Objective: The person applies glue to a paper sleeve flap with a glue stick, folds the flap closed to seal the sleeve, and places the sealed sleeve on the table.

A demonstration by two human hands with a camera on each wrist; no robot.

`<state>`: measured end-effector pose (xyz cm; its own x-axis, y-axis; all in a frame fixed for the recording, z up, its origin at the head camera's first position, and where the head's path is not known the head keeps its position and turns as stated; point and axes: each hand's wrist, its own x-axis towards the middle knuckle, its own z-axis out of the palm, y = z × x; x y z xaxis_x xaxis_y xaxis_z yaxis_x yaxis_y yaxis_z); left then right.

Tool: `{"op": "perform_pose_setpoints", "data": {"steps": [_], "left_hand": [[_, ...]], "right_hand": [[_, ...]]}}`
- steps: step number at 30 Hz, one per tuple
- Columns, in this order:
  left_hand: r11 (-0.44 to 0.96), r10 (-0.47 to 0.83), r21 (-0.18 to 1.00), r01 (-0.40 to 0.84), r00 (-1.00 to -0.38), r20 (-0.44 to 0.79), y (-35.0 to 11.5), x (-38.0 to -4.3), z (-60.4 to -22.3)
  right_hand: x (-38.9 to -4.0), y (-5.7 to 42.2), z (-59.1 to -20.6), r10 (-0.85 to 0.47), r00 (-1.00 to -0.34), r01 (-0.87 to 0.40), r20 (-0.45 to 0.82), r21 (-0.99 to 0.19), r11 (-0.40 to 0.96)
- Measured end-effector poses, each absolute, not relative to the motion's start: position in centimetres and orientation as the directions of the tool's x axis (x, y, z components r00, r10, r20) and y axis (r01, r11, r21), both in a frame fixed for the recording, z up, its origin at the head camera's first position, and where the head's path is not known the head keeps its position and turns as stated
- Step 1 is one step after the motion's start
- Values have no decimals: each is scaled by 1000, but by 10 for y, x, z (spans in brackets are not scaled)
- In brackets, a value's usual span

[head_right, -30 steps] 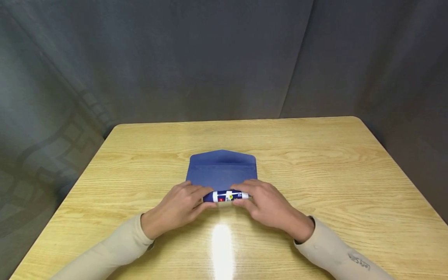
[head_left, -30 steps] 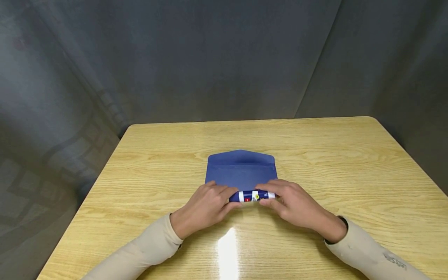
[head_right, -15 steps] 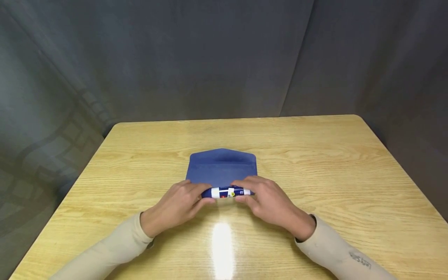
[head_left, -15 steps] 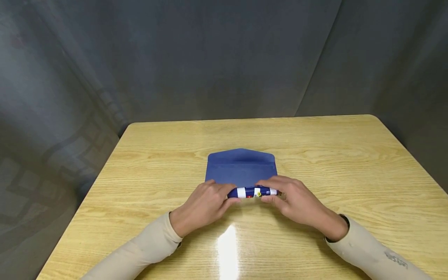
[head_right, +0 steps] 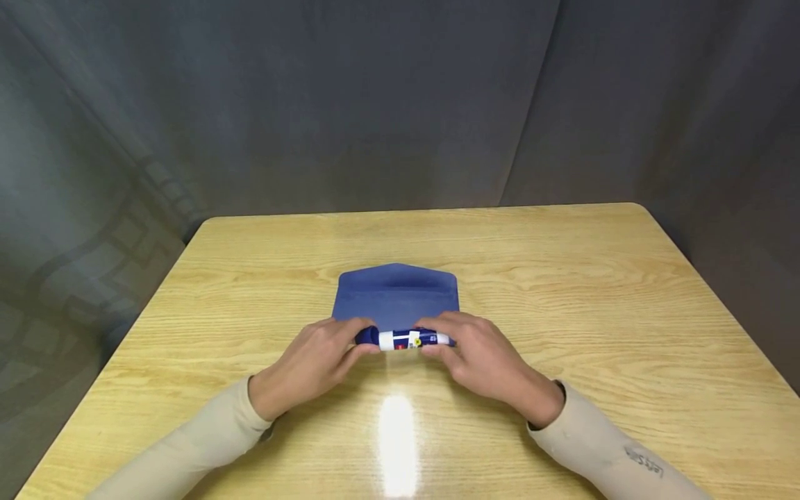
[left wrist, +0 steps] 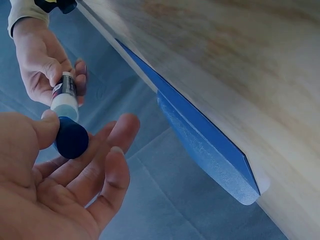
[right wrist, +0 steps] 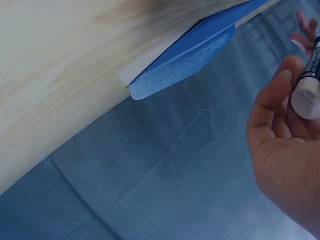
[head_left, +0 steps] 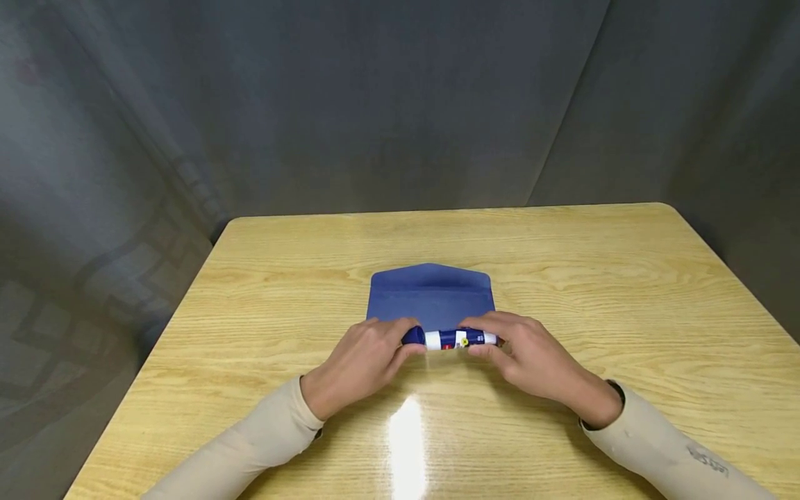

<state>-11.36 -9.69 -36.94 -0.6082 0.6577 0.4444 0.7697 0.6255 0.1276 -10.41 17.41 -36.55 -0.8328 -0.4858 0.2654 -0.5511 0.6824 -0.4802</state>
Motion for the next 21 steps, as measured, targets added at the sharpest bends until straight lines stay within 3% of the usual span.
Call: {"op": "perform_pose_setpoints", "data": {"steps": [16,21], "left_hand": [[600,650,209,772,-622,437,-102,-117,-370],[644,632,230,730,-676,378,-106,-122,-368]], "right_hand": [[-106,175,-368,-478,-843,-536,248,-479,695],[-107,177,-370,-472,-849,-525,237,-466,712]]}}
